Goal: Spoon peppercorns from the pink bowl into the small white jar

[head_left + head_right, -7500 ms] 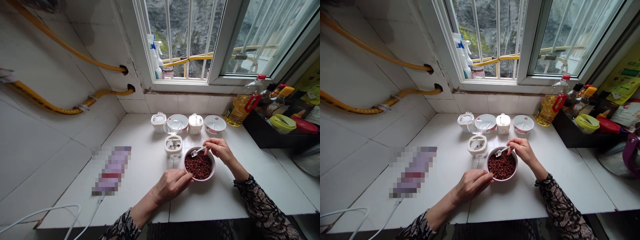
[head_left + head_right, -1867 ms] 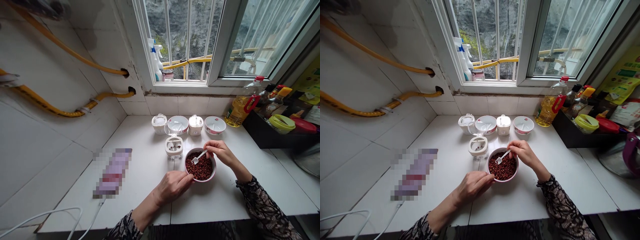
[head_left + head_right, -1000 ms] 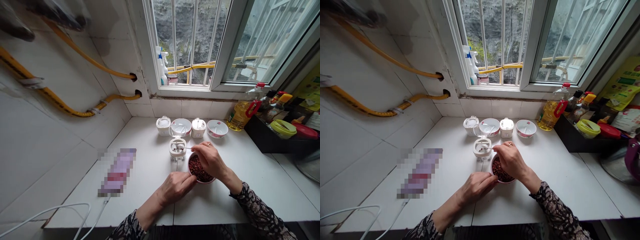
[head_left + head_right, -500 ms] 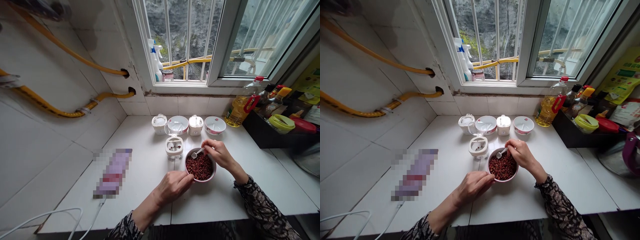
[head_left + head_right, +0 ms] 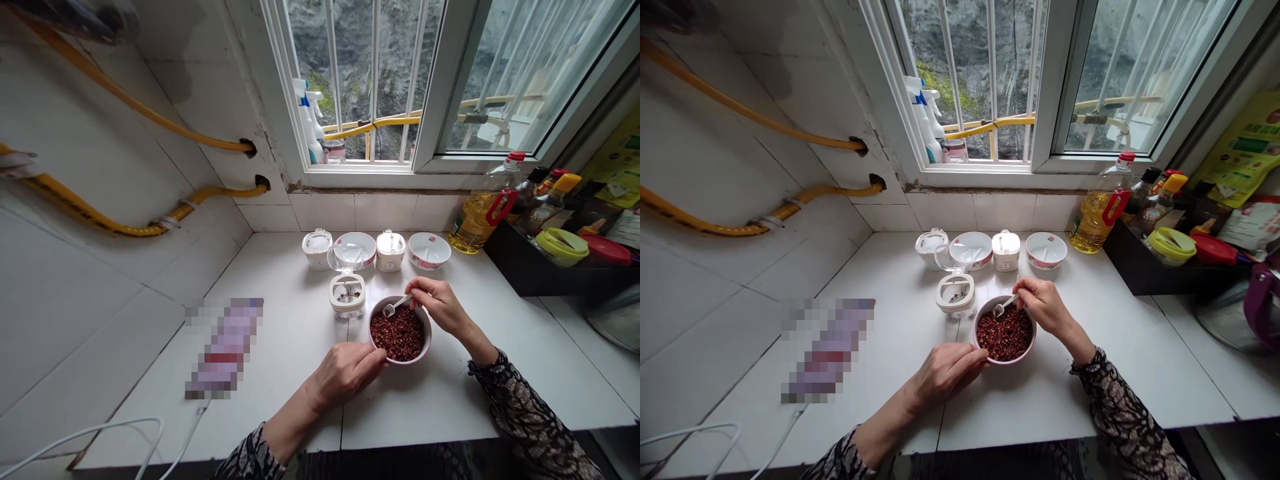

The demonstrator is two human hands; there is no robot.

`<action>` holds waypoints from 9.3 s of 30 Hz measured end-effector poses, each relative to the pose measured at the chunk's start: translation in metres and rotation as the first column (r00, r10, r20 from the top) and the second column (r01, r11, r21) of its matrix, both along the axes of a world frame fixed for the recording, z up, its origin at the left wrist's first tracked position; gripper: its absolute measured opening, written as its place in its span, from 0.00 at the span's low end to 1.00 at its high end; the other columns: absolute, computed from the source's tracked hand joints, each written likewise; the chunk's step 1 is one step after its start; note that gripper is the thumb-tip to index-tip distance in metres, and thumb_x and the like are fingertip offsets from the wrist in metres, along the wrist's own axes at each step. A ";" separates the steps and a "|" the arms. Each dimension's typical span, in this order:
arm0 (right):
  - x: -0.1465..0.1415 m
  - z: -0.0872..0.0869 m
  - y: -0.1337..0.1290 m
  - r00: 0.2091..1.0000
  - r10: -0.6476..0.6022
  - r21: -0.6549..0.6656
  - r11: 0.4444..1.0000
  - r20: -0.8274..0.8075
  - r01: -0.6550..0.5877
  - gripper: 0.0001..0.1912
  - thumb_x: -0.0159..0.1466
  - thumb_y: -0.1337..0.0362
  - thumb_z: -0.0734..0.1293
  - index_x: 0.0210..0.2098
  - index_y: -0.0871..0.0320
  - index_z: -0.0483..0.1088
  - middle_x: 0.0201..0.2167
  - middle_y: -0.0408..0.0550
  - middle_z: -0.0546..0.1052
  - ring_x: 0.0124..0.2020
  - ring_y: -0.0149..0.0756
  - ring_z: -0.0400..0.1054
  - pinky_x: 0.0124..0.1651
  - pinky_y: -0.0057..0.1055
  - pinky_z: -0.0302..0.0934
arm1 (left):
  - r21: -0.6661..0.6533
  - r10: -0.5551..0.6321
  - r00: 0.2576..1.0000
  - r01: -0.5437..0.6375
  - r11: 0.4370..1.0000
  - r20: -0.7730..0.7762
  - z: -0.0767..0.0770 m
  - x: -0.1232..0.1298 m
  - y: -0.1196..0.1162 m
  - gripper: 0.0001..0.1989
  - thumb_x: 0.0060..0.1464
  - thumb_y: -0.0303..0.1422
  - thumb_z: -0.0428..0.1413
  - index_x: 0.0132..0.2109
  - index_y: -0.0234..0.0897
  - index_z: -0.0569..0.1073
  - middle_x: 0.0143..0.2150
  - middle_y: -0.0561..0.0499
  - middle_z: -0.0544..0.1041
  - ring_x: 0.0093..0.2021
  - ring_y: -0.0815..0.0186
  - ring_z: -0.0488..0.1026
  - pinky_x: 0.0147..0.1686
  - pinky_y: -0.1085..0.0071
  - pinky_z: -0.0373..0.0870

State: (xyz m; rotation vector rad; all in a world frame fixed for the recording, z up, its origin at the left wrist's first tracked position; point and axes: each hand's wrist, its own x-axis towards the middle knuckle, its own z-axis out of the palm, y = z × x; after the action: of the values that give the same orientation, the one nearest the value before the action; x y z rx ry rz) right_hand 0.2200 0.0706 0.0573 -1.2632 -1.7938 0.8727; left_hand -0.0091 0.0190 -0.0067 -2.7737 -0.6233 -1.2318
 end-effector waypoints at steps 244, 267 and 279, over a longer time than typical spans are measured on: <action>-0.041 0.006 -0.011 0.989 0.069 0.551 0.824 0.128 -0.129 0.10 0.68 0.69 0.59 0.40 0.55 0.71 0.33 0.50 0.80 0.35 0.41 0.72 0.42 0.39 0.66 | 0.053 0.034 0.999 -0.034 0.998 -0.011 -0.004 0.002 0.003 0.08 0.67 0.27 0.46 0.41 0.33 0.70 0.23 0.55 0.68 0.20 0.72 0.64 0.19 0.75 0.59; -0.002 0.002 -0.001 0.997 -0.082 0.087 0.993 0.014 0.080 0.09 0.60 0.67 0.59 0.28 0.57 0.70 0.17 0.40 0.71 0.22 0.32 0.66 0.31 0.30 0.60 | -0.003 -0.009 1.000 0.009 1.000 -0.028 -0.008 0.000 0.004 0.05 0.67 0.27 0.47 0.44 0.33 0.67 0.26 0.54 0.72 0.22 0.71 0.68 0.21 0.74 0.61; -0.007 -0.001 -0.001 0.998 -0.056 0.070 0.996 0.018 0.055 0.09 0.59 0.67 0.59 0.27 0.56 0.70 0.18 0.40 0.71 0.22 0.32 0.65 0.31 0.30 0.59 | -0.010 -0.011 0.999 0.011 1.000 -0.030 -0.007 0.000 0.004 0.06 0.67 0.27 0.47 0.43 0.32 0.68 0.25 0.54 0.70 0.21 0.71 0.66 0.21 0.74 0.60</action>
State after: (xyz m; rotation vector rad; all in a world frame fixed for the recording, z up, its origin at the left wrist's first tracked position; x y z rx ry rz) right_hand 0.2131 0.0697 0.0560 -1.2751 -1.7809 0.7631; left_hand -0.0091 0.0227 -0.0140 -2.8019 -0.6136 -1.1893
